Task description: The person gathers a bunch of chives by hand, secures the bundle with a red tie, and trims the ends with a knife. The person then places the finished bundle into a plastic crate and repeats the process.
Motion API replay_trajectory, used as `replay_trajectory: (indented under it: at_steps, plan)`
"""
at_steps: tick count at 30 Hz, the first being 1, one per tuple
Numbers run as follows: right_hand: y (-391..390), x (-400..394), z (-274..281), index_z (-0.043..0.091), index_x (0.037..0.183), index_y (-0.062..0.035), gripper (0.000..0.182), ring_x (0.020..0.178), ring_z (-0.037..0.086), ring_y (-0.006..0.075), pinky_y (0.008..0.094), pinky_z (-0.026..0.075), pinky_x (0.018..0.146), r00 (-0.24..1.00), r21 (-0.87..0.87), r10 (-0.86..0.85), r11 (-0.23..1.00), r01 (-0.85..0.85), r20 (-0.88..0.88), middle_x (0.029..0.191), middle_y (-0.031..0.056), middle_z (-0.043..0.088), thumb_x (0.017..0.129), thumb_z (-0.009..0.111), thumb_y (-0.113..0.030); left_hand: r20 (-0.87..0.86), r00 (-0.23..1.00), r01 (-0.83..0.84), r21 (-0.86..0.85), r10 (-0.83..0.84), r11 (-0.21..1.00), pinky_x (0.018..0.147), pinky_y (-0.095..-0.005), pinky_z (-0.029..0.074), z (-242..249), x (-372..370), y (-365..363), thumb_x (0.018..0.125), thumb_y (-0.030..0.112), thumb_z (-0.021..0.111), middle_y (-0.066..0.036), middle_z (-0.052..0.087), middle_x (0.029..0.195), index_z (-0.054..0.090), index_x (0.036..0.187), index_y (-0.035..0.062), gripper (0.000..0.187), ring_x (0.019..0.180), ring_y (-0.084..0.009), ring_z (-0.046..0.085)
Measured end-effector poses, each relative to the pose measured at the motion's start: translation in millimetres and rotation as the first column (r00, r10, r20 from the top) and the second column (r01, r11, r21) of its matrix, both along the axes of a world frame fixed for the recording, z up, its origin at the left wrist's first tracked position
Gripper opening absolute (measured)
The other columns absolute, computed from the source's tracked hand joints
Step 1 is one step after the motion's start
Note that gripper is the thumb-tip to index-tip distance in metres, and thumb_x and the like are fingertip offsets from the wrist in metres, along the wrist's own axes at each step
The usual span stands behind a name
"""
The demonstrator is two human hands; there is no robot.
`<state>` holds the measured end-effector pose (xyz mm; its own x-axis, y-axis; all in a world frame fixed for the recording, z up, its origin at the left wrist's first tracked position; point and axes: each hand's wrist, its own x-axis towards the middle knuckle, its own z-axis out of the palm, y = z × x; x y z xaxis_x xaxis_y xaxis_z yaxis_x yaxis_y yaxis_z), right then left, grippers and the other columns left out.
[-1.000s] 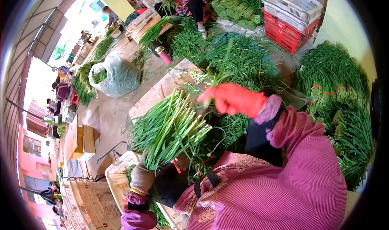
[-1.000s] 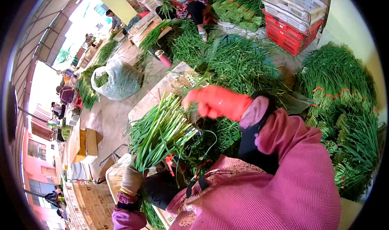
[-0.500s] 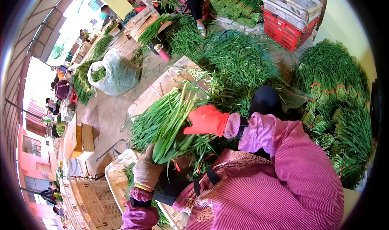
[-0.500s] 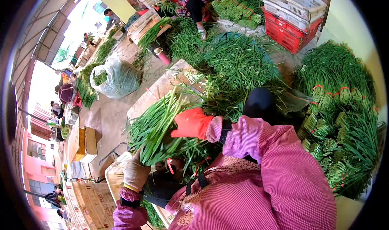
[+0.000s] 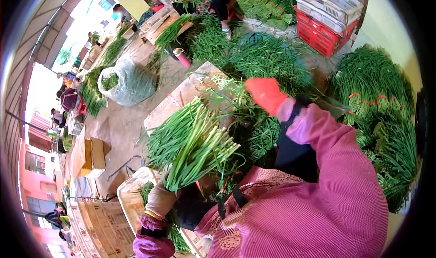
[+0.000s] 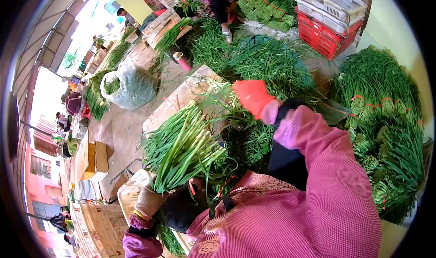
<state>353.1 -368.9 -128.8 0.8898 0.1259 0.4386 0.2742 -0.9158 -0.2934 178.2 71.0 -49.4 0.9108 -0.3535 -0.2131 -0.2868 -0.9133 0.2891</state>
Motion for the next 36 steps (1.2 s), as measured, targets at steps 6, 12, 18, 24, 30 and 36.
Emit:
replay_trajectory:
  at_steps: [6, 12, 18, 24, 30, 36]
  plan:
    - [22.3, -65.9, 72.2, 0.064, 0.101, -0.0014, 0.047, 0.055, 0.062, 0.0152, 0.0255, 0.044, 0.046, 0.413, 0.801, 0.701, 0.580, 0.144, -0.582, 0.076, 0.0122, 0.069, 0.096, 0.050, -0.046, -0.031, 0.996, 0.082, 0.117, -0.079, 0.990, 0.100, -0.0345, 0.045, -2.7, 8.3, -9.7, 0.081, 0.019, 0.066, -0.011, 0.052, 0.133, 0.050, 0.134, 0.0120, 0.055, 0.120, -0.0297, 0.052]
    - [100.4, -95.5, 40.1, 0.062, 0.086, 0.0001, 0.063, 0.052, 0.062, 0.0240, 0.0403, 0.050, 0.054, 0.646, 0.538, 0.426, 0.842, -0.027, -0.634, 0.065, 0.0079, 0.065, 0.082, 0.064, -0.063, 0.144, 0.964, 0.196, 0.176, -0.223, 0.965, 0.105, -0.0324, 0.040, -1.7, 16.5, -42.3, 0.088, 0.021, 0.058, -0.008, 0.056, 0.131, 0.055, 0.129, 0.0110, 0.042, 0.122, -0.0274, 0.050]
    - [108.5, -74.6, 14.1, 0.064, 0.076, -0.0046, 0.036, 0.067, 0.065, 0.0377, 0.0485, 0.051, 0.061, 0.934, 0.323, 0.181, 0.943, -0.076, -0.308, 0.068, 0.0194, 0.065, 0.087, 0.057, -0.038, 0.001, 0.987, 0.159, -0.052, -0.159, 0.986, 0.104, -0.0325, 0.041, -19.0, 17.3, -40.8, 0.088, 0.017, 0.058, -0.008, 0.059, 0.128, 0.055, 0.128, 0.0073, 0.041, 0.123, -0.0278, 0.051]
    - [22.5, -17.5, 12.1, 0.066, 0.096, -0.0089, 0.017, 0.065, 0.067, 0.0227, 0.0373, 0.051, 0.052, 0.959, 0.700, 0.147, 0.710, 0.069, -0.244, 0.075, 0.0077, 0.069, 0.091, 0.056, -0.022, -0.458, 0.873, -0.358, -0.371, 0.167, 0.857, 0.062, -0.0325, 0.052, 24.3, 11.3, -59.6, 0.086, 0.017, 0.067, -0.008, 0.065, 0.086, 0.061, 0.110, 0.0011, 0.029, 0.069, -0.0212, 0.063]
    - [-0.8, -44.6, 59.3, 0.062, 0.105, -0.0005, 0.050, 0.075, 0.069, 0.0199, 0.0288, 0.053, 0.057, 0.680, 0.873, 0.580, 0.447, 0.196, -0.450, 0.103, 0.0114, 0.068, 0.099, 0.045, -0.047, -0.830, 0.543, -0.740, -0.400, 0.130, 0.541, 0.057, -0.0330, 0.054, 15.8, 1.4, -39.0, 0.077, 0.027, 0.076, -0.009, 0.065, 0.071, 0.064, 0.095, -0.0001, 0.035, 0.061, -0.0209, 0.064]
    - [91.6, -81.4, 37.9, 0.054, 0.110, 0.0014, 0.072, 0.062, 0.064, 0.0214, 0.0356, 0.051, 0.056, 0.777, 0.623, 0.531, 0.745, -0.237, -0.339, 0.072, 0.0139, 0.063, 0.083, 0.062, -0.065, -0.820, 0.564, -0.645, -0.360, 0.101, 0.675, 0.059, -0.0294, 0.051, 16.2, 7.9, -54.8, 0.080, 0.035, 0.074, -0.009, 0.066, 0.072, 0.064, 0.094, 0.0010, 0.038, 0.063, -0.0203, 0.065]
